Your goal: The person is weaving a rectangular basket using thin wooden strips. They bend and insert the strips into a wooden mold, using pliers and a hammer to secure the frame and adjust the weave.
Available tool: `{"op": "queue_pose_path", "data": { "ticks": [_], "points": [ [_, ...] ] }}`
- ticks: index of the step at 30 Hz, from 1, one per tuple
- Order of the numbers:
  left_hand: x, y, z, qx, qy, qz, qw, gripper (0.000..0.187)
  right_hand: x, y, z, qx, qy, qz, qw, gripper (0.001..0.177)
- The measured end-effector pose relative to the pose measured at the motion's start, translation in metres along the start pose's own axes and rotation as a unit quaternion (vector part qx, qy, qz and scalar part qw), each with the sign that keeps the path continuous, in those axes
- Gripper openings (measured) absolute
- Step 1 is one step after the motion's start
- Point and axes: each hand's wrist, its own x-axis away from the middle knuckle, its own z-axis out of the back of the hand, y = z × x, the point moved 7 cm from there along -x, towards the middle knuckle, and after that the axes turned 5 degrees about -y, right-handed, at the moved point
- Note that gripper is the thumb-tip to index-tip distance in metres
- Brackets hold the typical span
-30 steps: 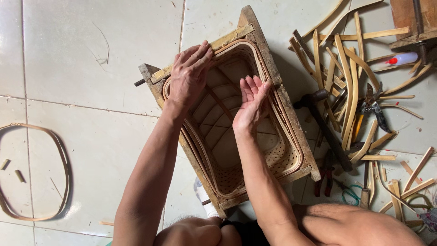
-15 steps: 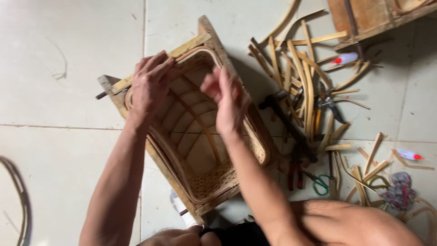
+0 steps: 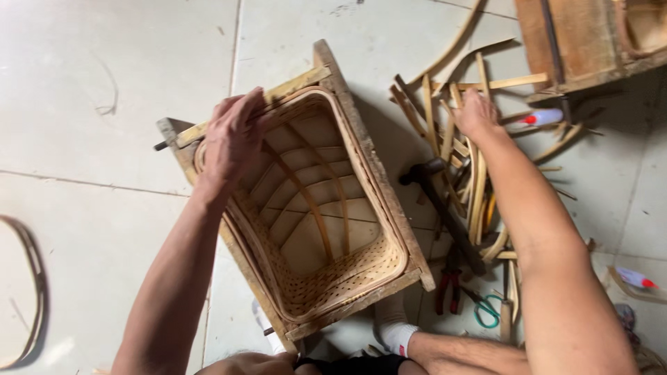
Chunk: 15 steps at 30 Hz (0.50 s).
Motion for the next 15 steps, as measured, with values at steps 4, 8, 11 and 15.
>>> {"op": "queue_pose_path", "data": {
  "ticks": [4, 8, 11, 15],
  "points": [
    [-0.005, 0.009, 0.003, -0.031, 0.026, -0.072, 0.997, 0.027, 0.039, -0.028, 0.055, -0.017, 0.072, 0.076, 0.994, 0.028],
    [-0.005, 0.005, 0.0, -0.033, 0.025, -0.086, 0.995, 0.023, 0.131, -0.08, 0.167, -0.033, 0.249, 0.366, 0.896, 0.015],
    [0.004, 0.002, -0.005, -0.036, 0.026, -0.098, 0.994, 0.024, 0.194, -0.095, 0.207, -0.033, 0.327, 0.458, 0.826, 0.015],
    [-0.002, -0.004, -0.008, -0.03, 0.042, -0.112, 0.992, 0.022, 0.244, -0.153, 0.17, -0.382, 0.175, 0.574, 0.703, 0.011]
  ]
}}
